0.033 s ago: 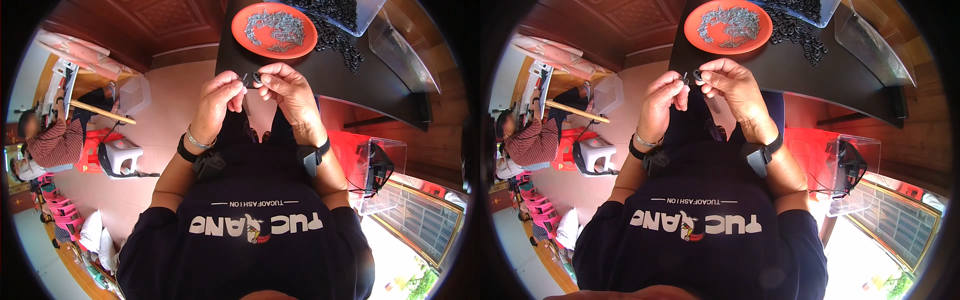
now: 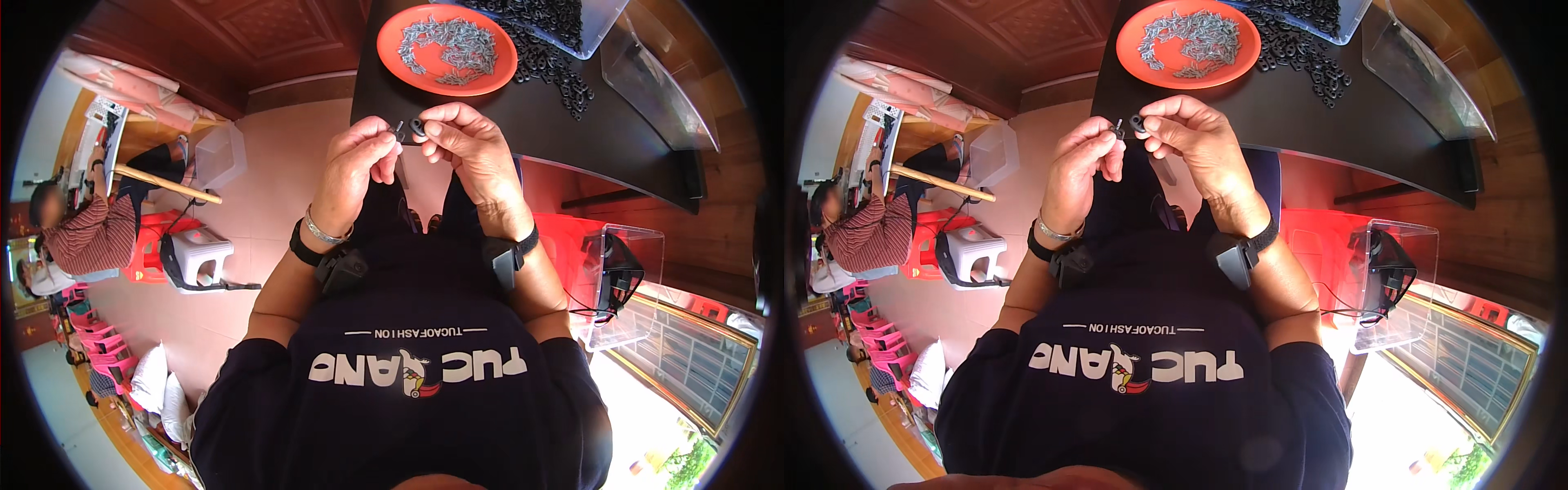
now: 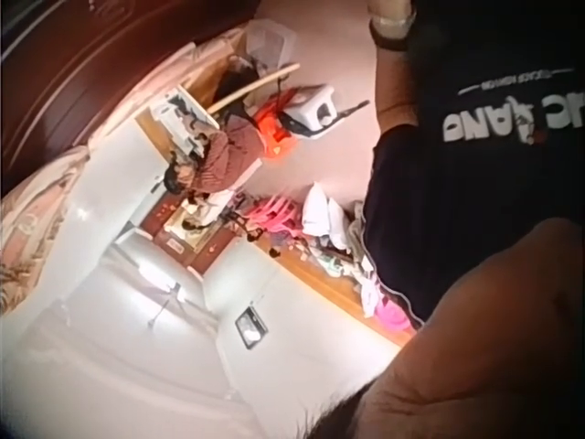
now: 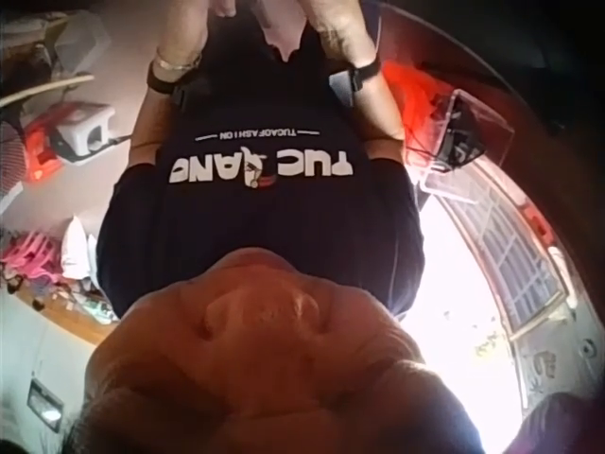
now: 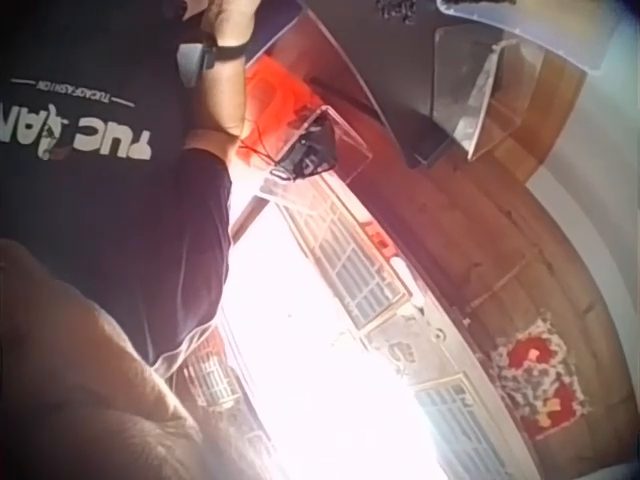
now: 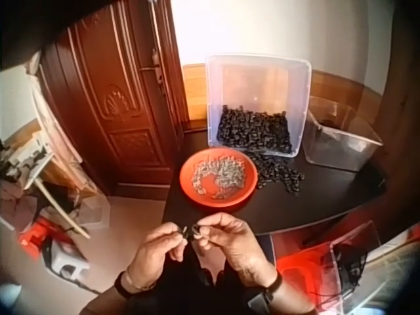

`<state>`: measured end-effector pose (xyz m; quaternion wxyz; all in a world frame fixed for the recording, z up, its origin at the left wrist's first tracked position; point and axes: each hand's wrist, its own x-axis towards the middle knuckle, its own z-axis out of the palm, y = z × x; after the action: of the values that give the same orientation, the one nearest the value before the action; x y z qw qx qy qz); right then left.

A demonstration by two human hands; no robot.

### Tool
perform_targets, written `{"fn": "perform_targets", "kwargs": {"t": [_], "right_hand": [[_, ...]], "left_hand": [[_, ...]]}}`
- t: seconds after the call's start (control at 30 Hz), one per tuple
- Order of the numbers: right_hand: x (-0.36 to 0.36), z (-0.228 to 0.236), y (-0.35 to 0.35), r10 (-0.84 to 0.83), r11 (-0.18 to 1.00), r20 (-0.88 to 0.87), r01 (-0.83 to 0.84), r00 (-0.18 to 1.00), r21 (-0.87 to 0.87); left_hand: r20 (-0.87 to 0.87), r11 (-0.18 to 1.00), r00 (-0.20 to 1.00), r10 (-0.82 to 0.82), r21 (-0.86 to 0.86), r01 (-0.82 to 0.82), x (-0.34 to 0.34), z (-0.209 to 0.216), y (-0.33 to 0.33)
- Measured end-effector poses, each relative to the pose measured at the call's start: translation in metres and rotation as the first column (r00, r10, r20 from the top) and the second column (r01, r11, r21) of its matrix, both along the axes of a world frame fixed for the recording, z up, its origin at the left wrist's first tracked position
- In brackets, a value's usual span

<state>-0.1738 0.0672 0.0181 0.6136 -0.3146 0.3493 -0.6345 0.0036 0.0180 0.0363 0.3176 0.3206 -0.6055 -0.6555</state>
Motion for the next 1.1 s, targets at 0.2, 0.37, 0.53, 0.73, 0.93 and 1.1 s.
{"fn": "perform_targets", "kwargs": {"t": [0.2, 0.37, 0.53, 0.73, 0.93, 1.1], "right_hand": [[0.001, -0.001, 0.000, -0.117, 0.991, -0.158, 0.105, 0.980, -0.079], [0.002, -0.002, 0.001, -0.132, 0.985, -0.205, 0.106, 0.970, -0.133], [0.004, 0.002, 0.002, -0.153, 0.983, -0.248, 0.123, 0.957, -0.133], [0.009, 0.006, 0.004, -0.209, 0.975, -0.323, 0.171, 0.923, -0.141], [0.011, 0.005, 0.004, -0.210, 0.976, -0.373, 0.173, 0.904, -0.131], [0.012, 0.004, 0.004, -0.223, 0.973, -0.355, 0.187, 0.908, -0.134]], "left_hand": [[0.034, 0.997, 0.999, 0.035, -0.068, -0.033, -0.006, -0.003, 0.001], [0.077, 0.983, 0.993, 0.087, -0.171, -0.072, -0.010, -0.003, 0.002], [0.092, 0.978, 0.991, 0.099, -0.190, -0.080, -0.012, -0.002, 0.003], [0.099, 0.968, 0.983, 0.152, -0.218, -0.127, -0.012, -0.005, 0.002], [0.087, 0.958, 0.984, 0.158, -0.254, -0.132, -0.011, -0.010, 0.002], [0.083, 0.938, 0.982, 0.171, -0.320, -0.136, -0.012, -0.014, 0.002]]}}
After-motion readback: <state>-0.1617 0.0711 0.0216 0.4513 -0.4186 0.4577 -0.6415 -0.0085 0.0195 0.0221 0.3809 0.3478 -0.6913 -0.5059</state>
